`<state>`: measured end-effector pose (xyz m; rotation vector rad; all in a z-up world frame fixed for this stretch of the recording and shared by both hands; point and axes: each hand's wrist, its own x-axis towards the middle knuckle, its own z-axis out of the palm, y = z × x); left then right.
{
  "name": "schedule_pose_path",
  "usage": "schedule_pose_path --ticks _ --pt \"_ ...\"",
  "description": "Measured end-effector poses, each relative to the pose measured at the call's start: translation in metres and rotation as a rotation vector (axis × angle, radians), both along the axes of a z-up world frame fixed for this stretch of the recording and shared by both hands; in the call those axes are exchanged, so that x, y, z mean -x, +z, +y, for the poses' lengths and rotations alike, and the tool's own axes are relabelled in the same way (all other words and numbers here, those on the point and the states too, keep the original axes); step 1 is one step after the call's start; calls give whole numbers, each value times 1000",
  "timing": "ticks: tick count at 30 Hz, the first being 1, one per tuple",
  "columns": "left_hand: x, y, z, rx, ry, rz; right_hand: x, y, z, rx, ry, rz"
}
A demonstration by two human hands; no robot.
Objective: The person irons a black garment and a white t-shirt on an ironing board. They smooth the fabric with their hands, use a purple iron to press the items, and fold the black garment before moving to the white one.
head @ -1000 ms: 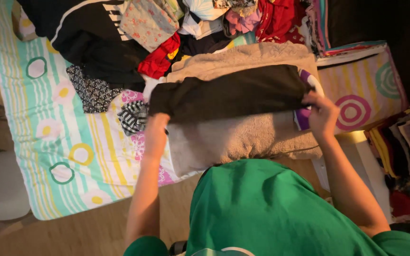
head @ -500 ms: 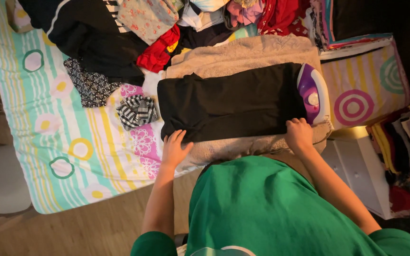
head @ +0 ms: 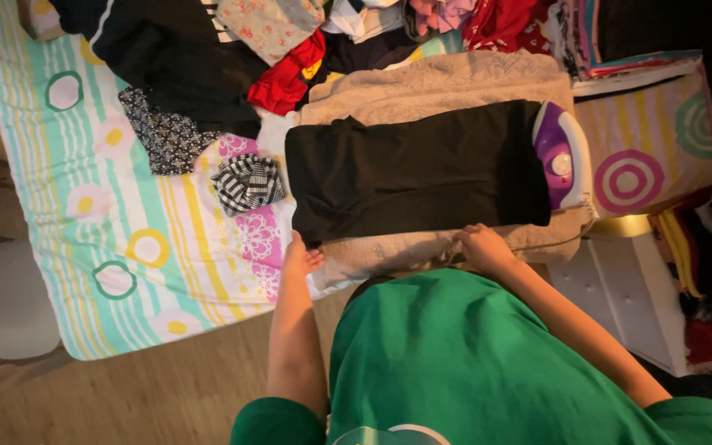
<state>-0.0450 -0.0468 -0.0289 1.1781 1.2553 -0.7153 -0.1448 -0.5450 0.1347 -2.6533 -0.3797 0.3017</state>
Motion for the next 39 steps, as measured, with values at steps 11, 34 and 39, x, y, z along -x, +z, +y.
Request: schedule_pose_path --ticks 11,34,39 --pt "-9 -45 9 238 503 -300 -6 -11 77 -886 -696 817" --pt "-74 174 -40 -757 -1294 -1343 -111 31 204 -178 -82 -55" --pt "-65 163 -38 -857 -1319 -1190 -109 23 206 -73 -159 -150"
